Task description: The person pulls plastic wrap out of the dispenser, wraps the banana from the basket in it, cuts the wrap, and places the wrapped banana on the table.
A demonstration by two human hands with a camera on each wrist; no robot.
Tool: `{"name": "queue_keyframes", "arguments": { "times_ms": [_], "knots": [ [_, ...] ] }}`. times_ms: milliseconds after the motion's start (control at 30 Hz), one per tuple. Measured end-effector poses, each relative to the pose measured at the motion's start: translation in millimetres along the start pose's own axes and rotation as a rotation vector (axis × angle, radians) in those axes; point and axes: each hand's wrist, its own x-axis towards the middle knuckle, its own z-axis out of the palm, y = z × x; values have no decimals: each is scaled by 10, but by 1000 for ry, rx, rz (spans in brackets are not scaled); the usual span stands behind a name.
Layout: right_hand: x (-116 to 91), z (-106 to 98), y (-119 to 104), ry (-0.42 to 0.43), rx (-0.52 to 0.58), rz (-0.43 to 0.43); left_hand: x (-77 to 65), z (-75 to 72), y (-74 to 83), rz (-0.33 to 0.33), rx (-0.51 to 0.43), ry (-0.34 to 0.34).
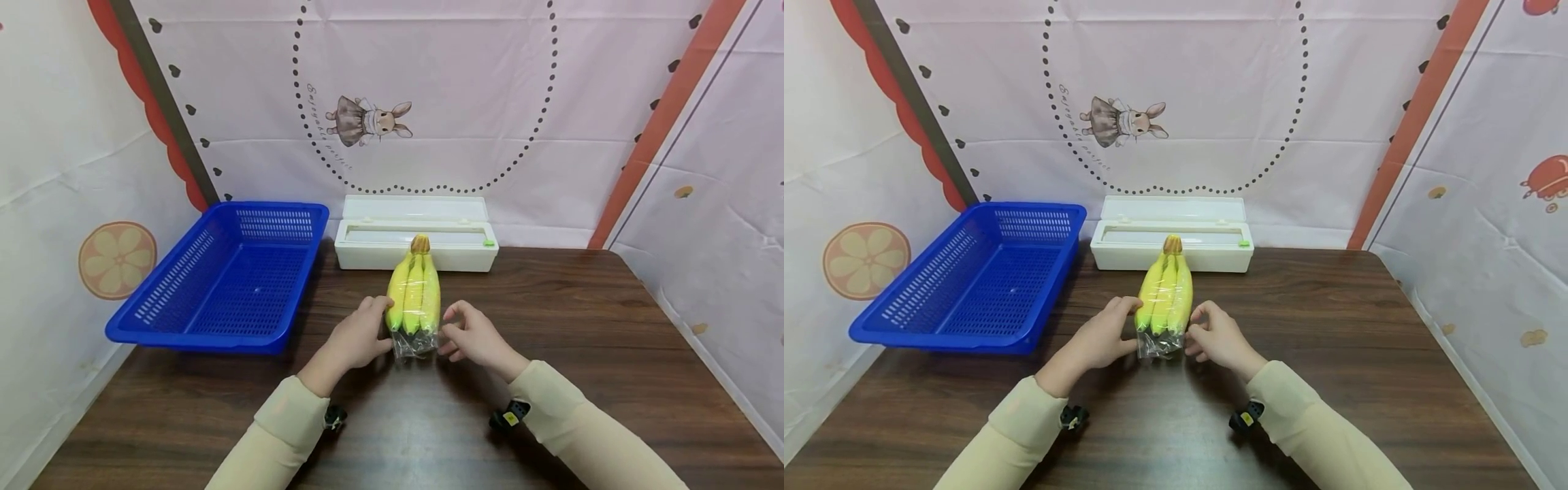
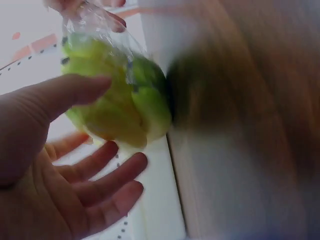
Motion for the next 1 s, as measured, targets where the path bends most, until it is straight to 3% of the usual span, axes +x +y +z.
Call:
{"name": "queue_keyframes", "arguments": {
  "times_ms": [233,367,467,633,833,1000],
  "knots": [
    [-83,36,-30,-38,108,25,-83,44,-8,-157,-439,-28],
    [-105,59,-47,-43,118,24,-129,61,24,-263,-656,-76],
    [-113,70,-55,-46,124,15,-141,103,36,-303,-778,-123],
    [-134,68,-39,-66,167,-3,-133,189,36,-278,-920,-166],
    [-134,66,2,-78,255,-32,-136,207,41,-208,-1042,-150],
    [-96,92,39,-68,307,-41,-110,248,49,-234,-1121,-125]
  ]
}}
